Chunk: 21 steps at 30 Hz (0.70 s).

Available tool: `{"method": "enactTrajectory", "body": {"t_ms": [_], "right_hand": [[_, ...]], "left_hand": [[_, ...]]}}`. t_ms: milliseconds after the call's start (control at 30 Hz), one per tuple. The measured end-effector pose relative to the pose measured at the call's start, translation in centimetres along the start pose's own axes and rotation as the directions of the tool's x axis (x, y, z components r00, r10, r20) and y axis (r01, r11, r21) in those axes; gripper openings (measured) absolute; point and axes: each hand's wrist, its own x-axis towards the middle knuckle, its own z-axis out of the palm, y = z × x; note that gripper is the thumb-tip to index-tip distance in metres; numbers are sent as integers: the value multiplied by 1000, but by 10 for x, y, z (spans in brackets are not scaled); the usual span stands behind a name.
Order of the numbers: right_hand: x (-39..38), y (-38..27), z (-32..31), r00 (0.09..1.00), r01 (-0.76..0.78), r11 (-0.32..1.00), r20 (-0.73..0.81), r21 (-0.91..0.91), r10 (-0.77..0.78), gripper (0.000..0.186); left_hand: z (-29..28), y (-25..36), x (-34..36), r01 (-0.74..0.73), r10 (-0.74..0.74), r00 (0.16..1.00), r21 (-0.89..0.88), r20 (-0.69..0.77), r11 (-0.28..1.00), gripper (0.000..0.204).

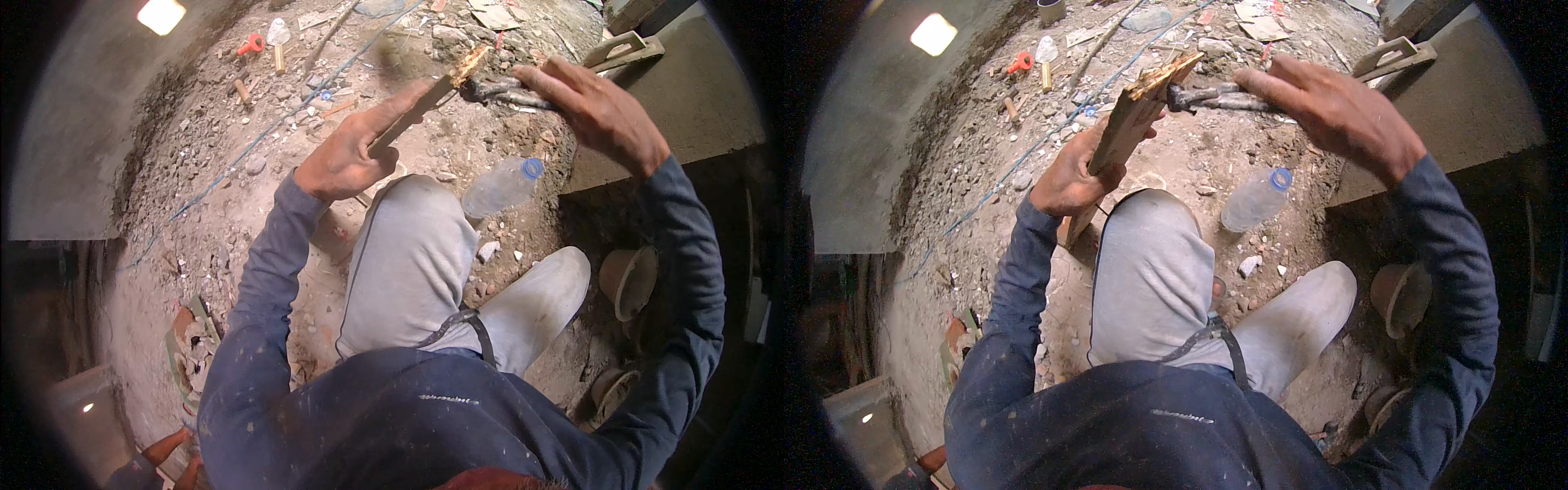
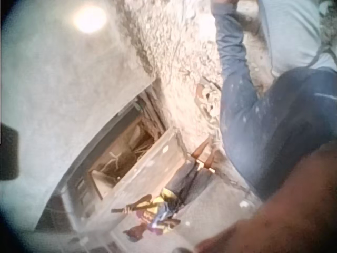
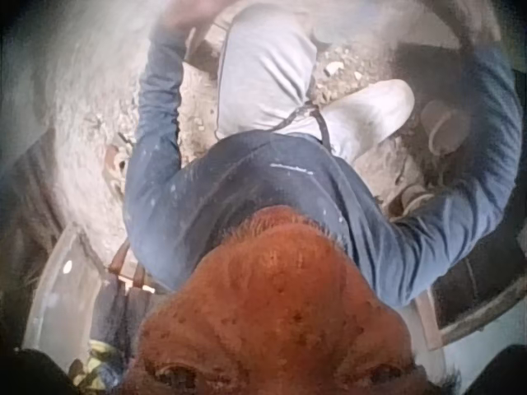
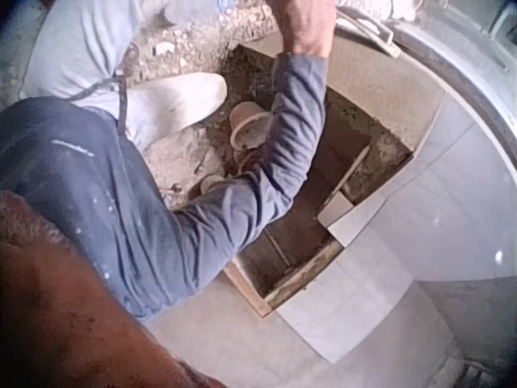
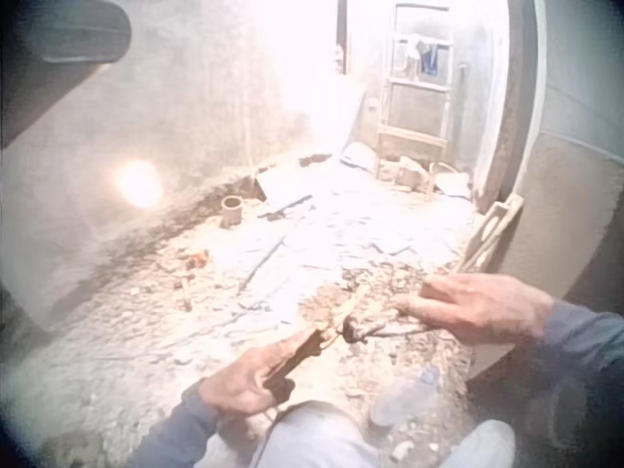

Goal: The person uses pliers to remove nails from a wooden plank and then applies plaster to a wall with a trowel.

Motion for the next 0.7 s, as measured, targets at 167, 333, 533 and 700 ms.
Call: {"method": "enactTrajectory", "body": {"t_ms": [167,333,533,700], "right_hand": [[2,-8,-10,996,-79,994,42,72,77,54],[3,-62,-61,897,-417,880,256,228,359,44],[-2,-78,-71,690,-724,402,595,561,412,21],[7,-85,-83,575,-813,194,707,549,412,23]], "left_hand": [[4,-14,3,36,-38,999,-111,-16,993,84],[12,-10,7,-34,31,998,-57,-49,998,88],[21,-16,12,-29,26,997,-38,-77,999,87],[19,-9,5,-10,9,996,-14,-94,1000,87]]}}
